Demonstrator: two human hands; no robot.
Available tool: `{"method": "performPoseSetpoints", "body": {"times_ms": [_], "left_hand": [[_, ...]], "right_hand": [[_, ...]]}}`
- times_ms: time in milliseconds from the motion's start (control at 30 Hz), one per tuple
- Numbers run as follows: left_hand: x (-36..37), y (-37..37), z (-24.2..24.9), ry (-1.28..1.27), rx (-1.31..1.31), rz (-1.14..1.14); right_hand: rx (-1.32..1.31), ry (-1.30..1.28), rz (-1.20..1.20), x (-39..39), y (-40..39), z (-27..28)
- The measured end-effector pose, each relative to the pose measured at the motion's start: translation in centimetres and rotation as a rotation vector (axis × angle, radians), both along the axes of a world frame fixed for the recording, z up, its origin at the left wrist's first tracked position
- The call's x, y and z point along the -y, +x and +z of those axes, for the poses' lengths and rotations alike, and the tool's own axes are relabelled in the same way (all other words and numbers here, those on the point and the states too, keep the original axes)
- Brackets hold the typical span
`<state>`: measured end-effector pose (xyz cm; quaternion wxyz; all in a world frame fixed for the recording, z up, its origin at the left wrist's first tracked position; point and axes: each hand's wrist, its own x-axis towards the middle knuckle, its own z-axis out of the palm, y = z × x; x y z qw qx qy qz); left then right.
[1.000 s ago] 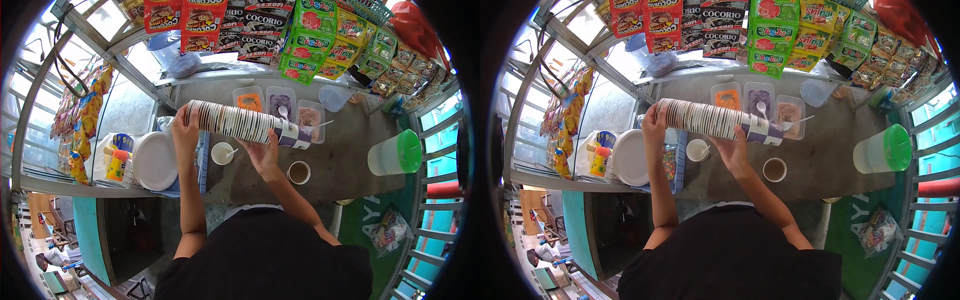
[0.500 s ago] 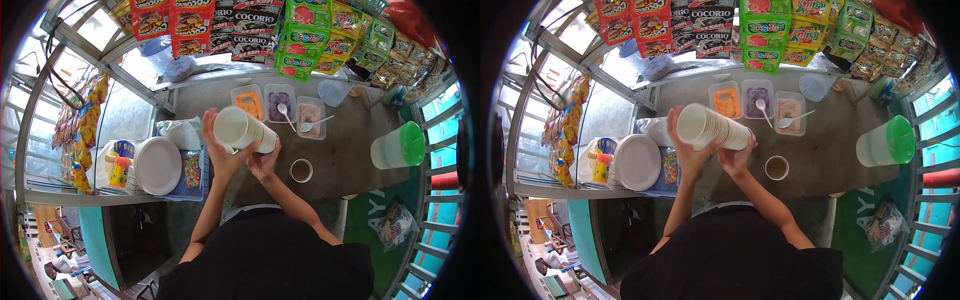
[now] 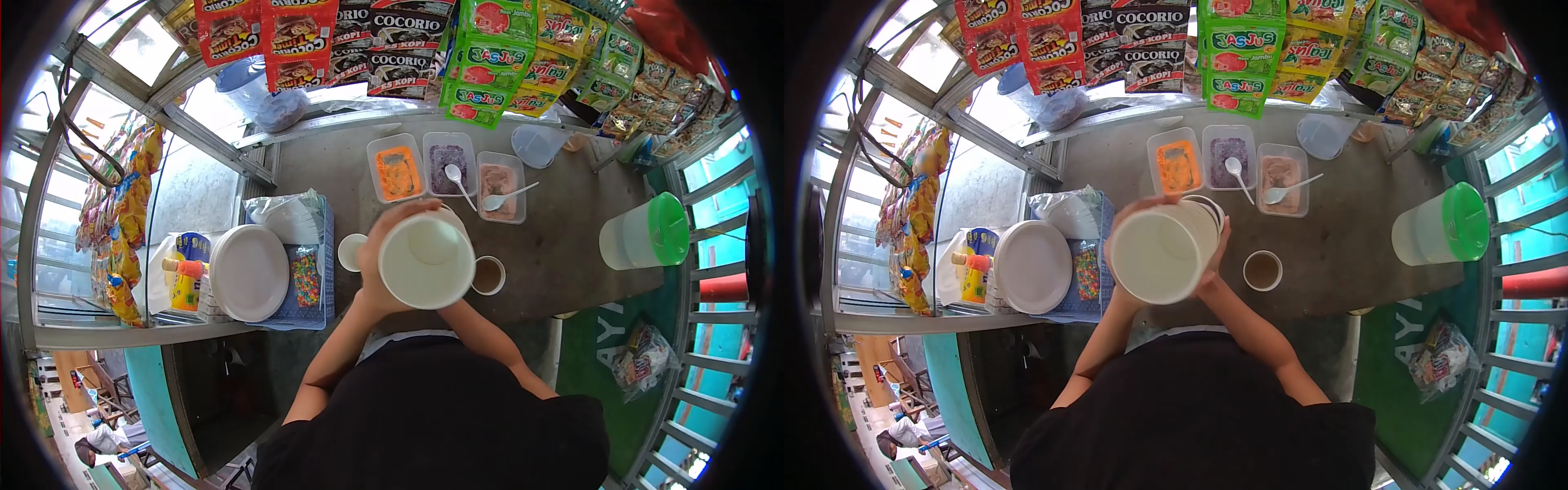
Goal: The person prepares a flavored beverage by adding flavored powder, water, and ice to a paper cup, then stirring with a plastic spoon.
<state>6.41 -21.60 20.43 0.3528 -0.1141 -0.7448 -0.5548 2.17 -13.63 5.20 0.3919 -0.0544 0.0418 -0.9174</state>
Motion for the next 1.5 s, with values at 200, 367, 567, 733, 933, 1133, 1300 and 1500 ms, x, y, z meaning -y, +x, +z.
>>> {"method": "performPoseSetpoints", "body": {"times_ms": [200, 367, 567, 733, 933, 1133, 1300, 1500], "left_hand": [[3.1, -1.6, 1.4, 0.297, 0.181, 0.01], [4.1, -4.1, 2.0, 0.39, 0.067, 0.011], [5.0, -5.3, 3.0, 0.682, -0.042, -0.048], [5.2, -5.6, 3.1, 0.748, -0.048, -0.067], [4.9, -5.8, 3.8, 0.677, -0.096, -0.083], [4.9, -5.7, 3.4, 0.771, -0.045, -0.057], [4.3, -5.2, 2.8, 0.76, -0.019, -0.104], [3.9, -4.3, 2.1, 0.864, -0.073, -0.23]], "right_hand": [[0.293, -0.288, 0.032, 0.5, -1.7, -1.4], [0.474, -0.194, -0.017, 0.8, -2.4, -0.6], [0.547, -0.19, -0.004, 0.6, -2.6, 0.2], [0.619, -0.107, -0.049, 0.7, -2.7, 1.1], [0.682, -0.018, -0.119, 0.9, -3.2, 1.4], [0.652, 0.047, -0.146, 1.2, -3.0, 0.8], [0.629, 0.117, -0.155, 1.3, -2.9, 0.7], [0.604, 0.183, -0.164, 0.9, -2.4, 2.1]]}}
